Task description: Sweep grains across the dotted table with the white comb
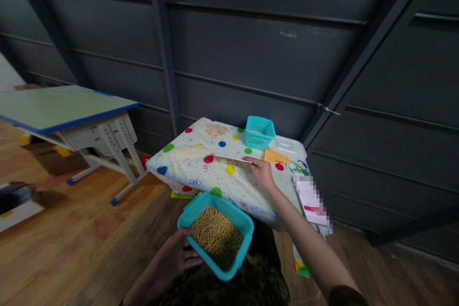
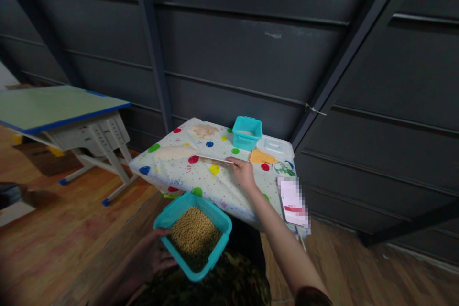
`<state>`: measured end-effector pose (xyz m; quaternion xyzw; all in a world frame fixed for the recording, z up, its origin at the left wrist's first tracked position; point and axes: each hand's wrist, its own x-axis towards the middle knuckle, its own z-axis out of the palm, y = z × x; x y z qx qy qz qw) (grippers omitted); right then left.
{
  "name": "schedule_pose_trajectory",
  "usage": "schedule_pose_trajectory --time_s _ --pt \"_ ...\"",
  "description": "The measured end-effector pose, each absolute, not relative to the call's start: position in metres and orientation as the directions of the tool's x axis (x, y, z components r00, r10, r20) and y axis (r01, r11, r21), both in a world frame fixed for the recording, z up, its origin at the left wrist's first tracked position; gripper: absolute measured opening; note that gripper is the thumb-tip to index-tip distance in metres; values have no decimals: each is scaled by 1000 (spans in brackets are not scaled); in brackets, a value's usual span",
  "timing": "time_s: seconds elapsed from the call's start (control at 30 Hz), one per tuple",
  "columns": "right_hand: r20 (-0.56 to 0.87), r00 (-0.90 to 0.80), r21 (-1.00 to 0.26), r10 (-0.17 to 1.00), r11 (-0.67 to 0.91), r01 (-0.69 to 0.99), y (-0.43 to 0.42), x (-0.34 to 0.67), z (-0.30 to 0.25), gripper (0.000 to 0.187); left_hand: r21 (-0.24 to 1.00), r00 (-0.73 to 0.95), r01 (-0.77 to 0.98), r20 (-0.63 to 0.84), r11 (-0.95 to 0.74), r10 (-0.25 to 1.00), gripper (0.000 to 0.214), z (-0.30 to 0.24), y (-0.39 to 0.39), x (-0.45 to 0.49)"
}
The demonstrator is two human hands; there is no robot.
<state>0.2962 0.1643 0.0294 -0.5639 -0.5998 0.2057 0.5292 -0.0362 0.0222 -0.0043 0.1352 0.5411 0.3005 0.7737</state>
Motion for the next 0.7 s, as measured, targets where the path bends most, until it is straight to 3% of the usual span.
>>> schedule_pose_trajectory --time_s 0.53,0.7 --pt "394 166 -843 904 283 458 148 301 28 18 562 257 -317 -725 764 639 13 -9 22 -41" --pt "404 154 -838 902 298 457 140 302 28 20 542 262 -331 -734 773 626 39 -17 25 -44"
